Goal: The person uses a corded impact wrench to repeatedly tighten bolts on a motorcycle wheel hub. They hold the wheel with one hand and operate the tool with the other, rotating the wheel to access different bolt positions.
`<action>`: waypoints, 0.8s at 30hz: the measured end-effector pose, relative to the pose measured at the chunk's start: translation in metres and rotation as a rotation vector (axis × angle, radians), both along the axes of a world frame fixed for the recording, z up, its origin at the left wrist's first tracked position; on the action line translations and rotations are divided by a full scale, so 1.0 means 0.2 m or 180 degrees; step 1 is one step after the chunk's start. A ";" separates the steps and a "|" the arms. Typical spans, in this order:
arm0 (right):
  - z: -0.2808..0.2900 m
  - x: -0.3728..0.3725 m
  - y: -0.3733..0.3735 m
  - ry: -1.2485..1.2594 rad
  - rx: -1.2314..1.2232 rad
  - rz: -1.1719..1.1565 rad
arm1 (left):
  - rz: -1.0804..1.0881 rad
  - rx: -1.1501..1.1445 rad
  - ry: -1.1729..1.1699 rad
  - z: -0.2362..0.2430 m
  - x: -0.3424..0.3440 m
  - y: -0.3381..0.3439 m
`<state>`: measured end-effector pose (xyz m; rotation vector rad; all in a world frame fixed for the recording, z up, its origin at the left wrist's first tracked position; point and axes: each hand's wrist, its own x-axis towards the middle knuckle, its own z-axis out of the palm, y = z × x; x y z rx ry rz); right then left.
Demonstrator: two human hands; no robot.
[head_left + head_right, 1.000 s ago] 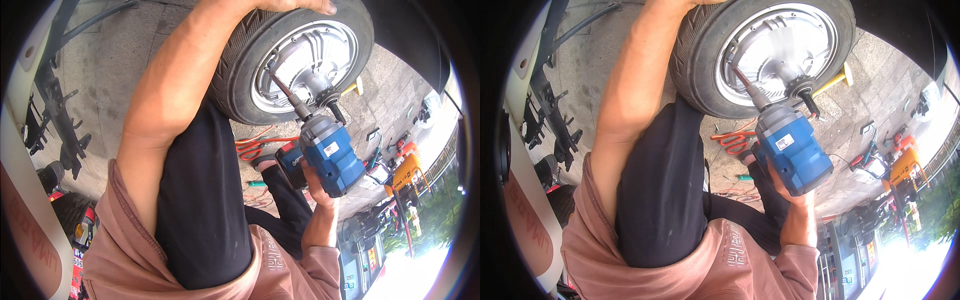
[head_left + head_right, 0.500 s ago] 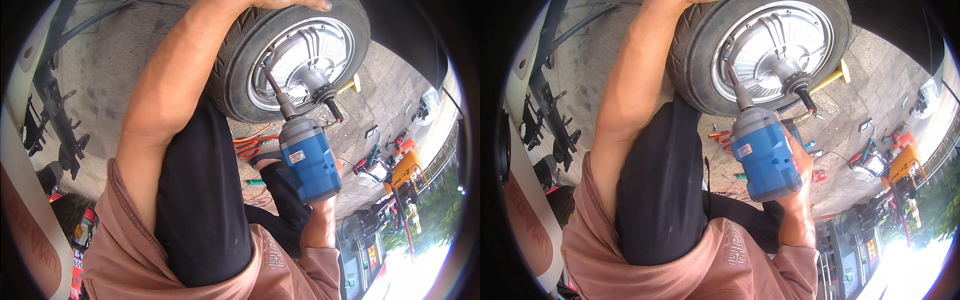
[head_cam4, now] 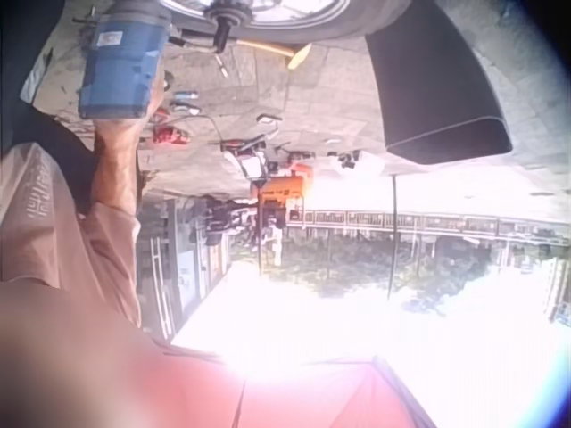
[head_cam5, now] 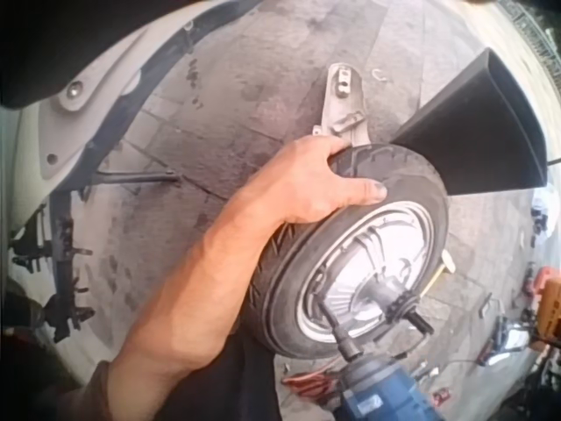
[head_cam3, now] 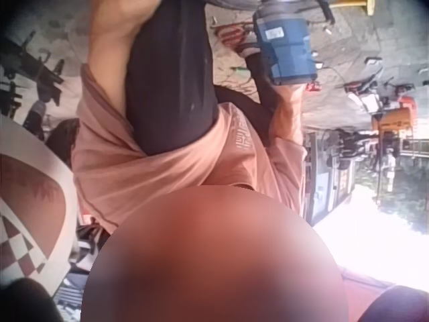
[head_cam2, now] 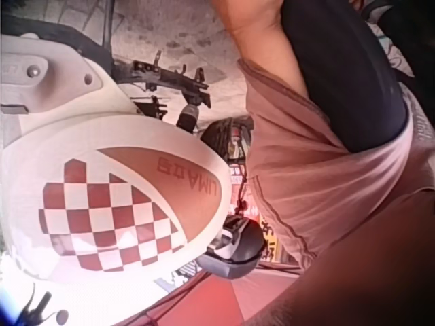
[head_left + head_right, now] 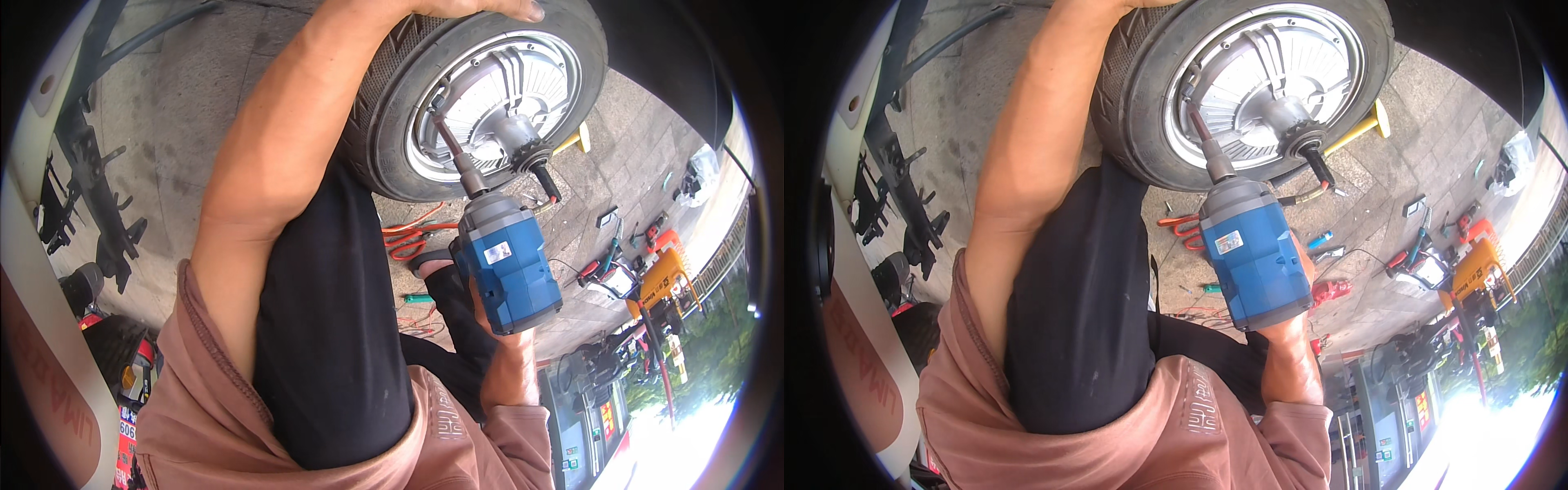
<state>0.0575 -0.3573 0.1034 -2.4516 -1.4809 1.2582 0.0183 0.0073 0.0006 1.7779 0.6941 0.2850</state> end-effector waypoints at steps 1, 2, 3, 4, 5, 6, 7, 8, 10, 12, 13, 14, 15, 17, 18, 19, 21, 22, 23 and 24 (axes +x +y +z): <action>0.00 0.02 0.01 -0.0174 0.0169 0.0391 | -0.0023 -0.0039 -0.0067 0.00 0.00 0.00; 0.00 0.03 0.02 -0.0129 0.0265 0.0400 | -0.0047 -0.0080 -0.0136 -0.01 0.00 0.00; 0.00 0.04 0.03 0.0104 0.0483 0.0248 | -0.0072 -0.0122 -0.0206 -0.01 0.00 0.00; 0.00 0.04 0.03 -0.0040 0.0455 0.0424 | -0.0076 -0.0129 -0.0202 -0.01 0.00 0.00; 0.00 0.04 0.04 -0.0058 0.0400 0.0365 | -0.0073 -0.0129 -0.0195 -0.02 0.00 0.00; 0.00 0.04 0.04 -0.0045 0.0327 0.0297 | -0.0071 -0.0126 -0.0182 -0.02 0.00 0.00; 0.00 0.04 0.04 -0.0033 0.0253 0.0229 | -0.0053 -0.0112 -0.0166 -0.02 0.00 0.00; 0.00 0.04 0.04 0.0001 0.0161 0.0151 | -0.0037 -0.0096 -0.0155 -0.01 0.00 0.00; 0.00 0.04 0.04 0.0138 0.0415 0.0043 | -0.0035 -0.0118 -0.0138 -0.01 0.00 0.00; -0.03 0.05 0.03 0.0357 0.0941 -0.0060 | -0.0055 -0.0188 -0.0124 0.00 0.00 0.00; -0.03 0.05 0.03 0.0105 0.0979 0.0260 | -0.0045 -0.0140 -0.0091 0.01 0.00 0.00; -0.03 0.05 0.03 -0.0132 0.0851 0.0530 | -0.0031 -0.0084 -0.0054 0.01 0.00 0.00; -0.03 0.04 0.04 -0.0031 0.0680 0.0289 | -0.0021 -0.0034 -0.0012 0.02 -0.01 0.00; -0.02 0.03 0.05 0.0473 0.0316 -0.0707 | -0.0022 0.0061 -0.0110 0.03 -0.03 -0.02; -0.01 0.03 0.07 0.0616 0.0358 -0.0875 | -0.0027 0.0053 -0.0119 0.04 -0.03 -0.02; 0.00 0.04 0.08 0.0757 0.0403 -0.1044 | -0.0031 0.0045 -0.0129 0.04 -0.03 -0.02; 0.01 0.07 0.12 0.0645 0.0749 -0.0569 | -0.0040 -0.0077 -0.0066 0.03 -0.01 0.00; 0.02 0.08 0.14 0.0667 0.0803 -0.0510 | -0.0026 -0.0063 0.0025 0.03 0.00 0.00; 0.05 0.09 0.15 0.0846 0.0608 -0.0810 | -0.0010 -0.0057 0.0114 0.03 0.00 0.00; 0.07 0.09 0.15 0.0961 0.0471 -0.1162 | 0.0012 -0.0050 0.0188 0.03 0.00 0.00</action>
